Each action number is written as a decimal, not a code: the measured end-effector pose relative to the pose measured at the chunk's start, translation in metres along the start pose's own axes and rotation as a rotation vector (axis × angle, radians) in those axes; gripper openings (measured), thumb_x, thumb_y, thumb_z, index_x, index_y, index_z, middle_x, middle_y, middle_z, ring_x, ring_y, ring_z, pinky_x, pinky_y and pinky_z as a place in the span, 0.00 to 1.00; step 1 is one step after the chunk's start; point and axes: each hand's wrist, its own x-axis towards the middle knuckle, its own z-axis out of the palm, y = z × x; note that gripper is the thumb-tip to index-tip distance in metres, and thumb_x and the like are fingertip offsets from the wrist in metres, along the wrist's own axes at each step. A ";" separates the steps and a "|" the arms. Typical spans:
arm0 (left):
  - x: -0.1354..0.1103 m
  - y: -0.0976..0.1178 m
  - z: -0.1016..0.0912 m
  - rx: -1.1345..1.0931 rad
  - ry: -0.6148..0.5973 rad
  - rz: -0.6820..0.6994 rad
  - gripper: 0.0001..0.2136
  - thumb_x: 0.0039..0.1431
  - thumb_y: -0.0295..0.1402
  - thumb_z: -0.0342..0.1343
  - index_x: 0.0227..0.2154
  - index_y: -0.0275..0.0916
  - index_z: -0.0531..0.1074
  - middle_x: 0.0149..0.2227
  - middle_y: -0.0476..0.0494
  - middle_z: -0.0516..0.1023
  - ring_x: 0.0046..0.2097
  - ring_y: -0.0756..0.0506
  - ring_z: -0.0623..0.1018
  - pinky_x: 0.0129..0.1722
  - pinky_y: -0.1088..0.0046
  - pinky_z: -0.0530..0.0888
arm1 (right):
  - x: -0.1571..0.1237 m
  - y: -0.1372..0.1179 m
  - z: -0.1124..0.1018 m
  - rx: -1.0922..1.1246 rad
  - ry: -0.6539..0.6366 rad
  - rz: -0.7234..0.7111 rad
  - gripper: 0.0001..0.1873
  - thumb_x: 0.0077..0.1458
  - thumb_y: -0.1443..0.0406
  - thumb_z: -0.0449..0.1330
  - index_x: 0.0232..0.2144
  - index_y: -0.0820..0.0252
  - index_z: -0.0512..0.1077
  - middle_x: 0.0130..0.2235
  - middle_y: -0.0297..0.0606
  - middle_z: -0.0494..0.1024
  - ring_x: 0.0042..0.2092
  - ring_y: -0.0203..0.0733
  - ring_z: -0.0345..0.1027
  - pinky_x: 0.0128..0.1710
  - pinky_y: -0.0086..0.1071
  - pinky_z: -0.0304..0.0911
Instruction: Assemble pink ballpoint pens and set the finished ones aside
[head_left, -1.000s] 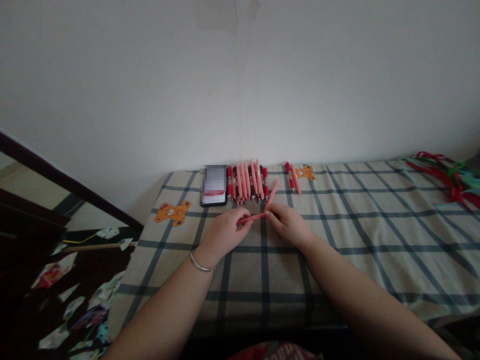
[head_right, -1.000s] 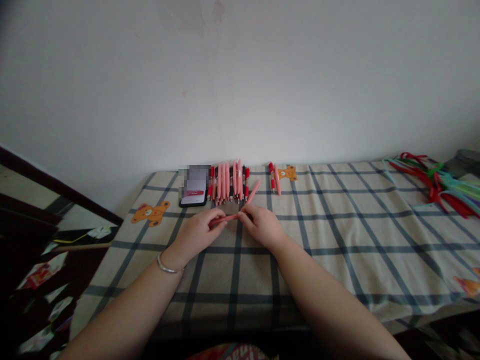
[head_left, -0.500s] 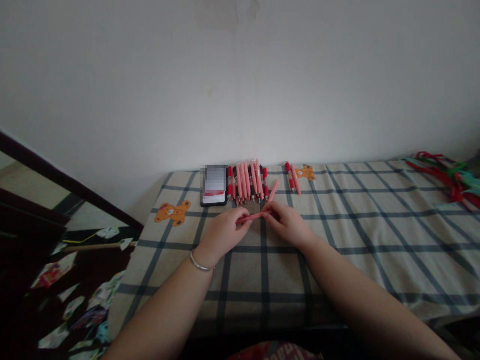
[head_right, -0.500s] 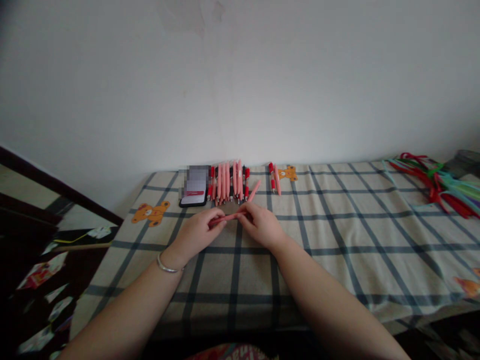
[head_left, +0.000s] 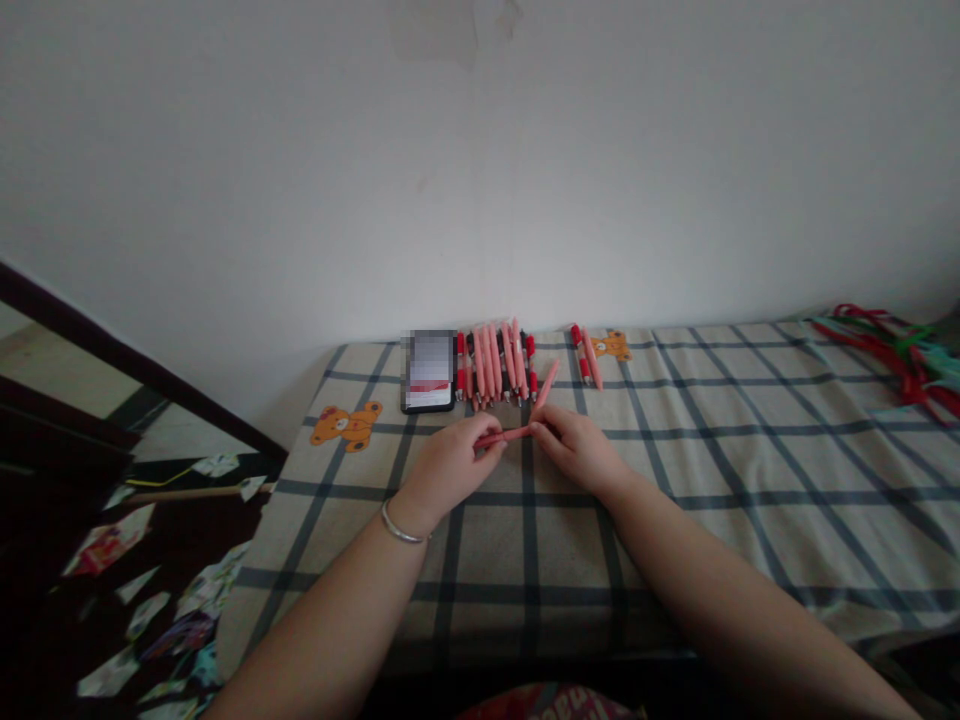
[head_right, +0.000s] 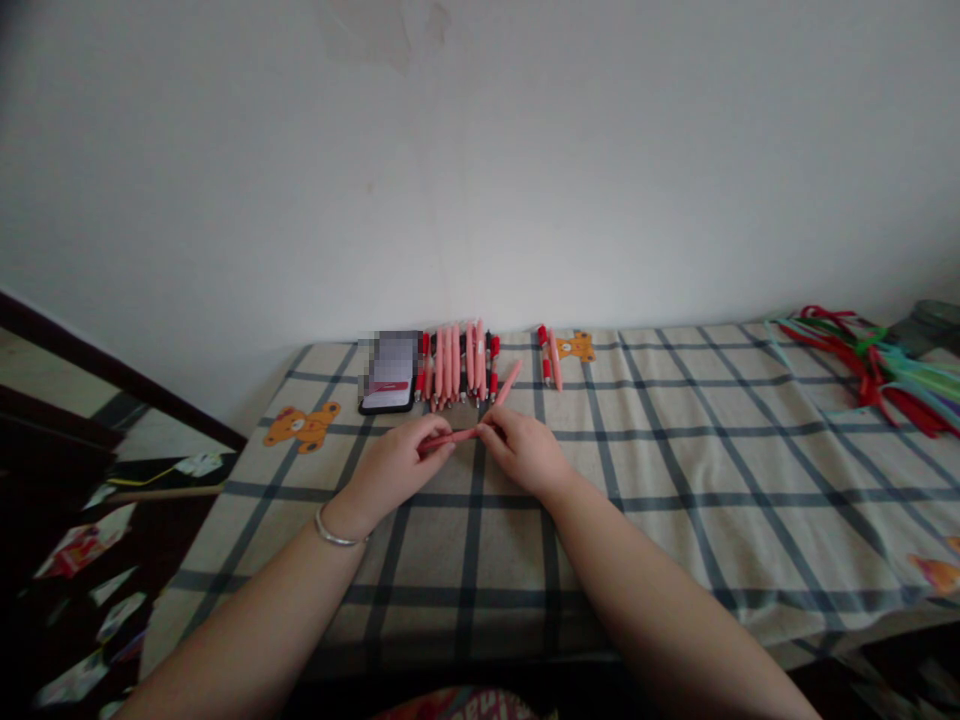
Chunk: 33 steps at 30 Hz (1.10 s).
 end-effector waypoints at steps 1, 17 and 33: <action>0.000 0.000 0.000 0.000 -0.003 0.004 0.04 0.57 0.34 0.51 0.33 0.41 0.68 0.30 0.52 0.75 0.30 0.50 0.73 0.28 0.76 0.63 | 0.000 0.000 0.000 -0.004 -0.004 0.001 0.11 0.59 0.60 0.49 0.30 0.58 0.66 0.28 0.34 0.72 0.30 0.38 0.65 0.29 0.29 0.54; 0.000 0.000 0.000 0.019 0.008 0.025 0.05 0.58 0.34 0.49 0.33 0.41 0.68 0.30 0.51 0.74 0.29 0.51 0.72 0.28 0.76 0.63 | -0.001 0.004 0.002 0.033 0.000 -0.018 0.12 0.59 0.59 0.48 0.32 0.58 0.68 0.28 0.34 0.73 0.29 0.37 0.65 0.29 0.28 0.55; 0.000 -0.001 0.001 0.019 0.010 -0.013 0.05 0.57 0.35 0.50 0.33 0.41 0.68 0.29 0.52 0.74 0.29 0.51 0.73 0.28 0.76 0.62 | 0.000 0.002 0.001 0.068 0.009 -0.020 0.09 0.59 0.60 0.50 0.33 0.58 0.67 0.29 0.34 0.72 0.29 0.36 0.64 0.29 0.28 0.55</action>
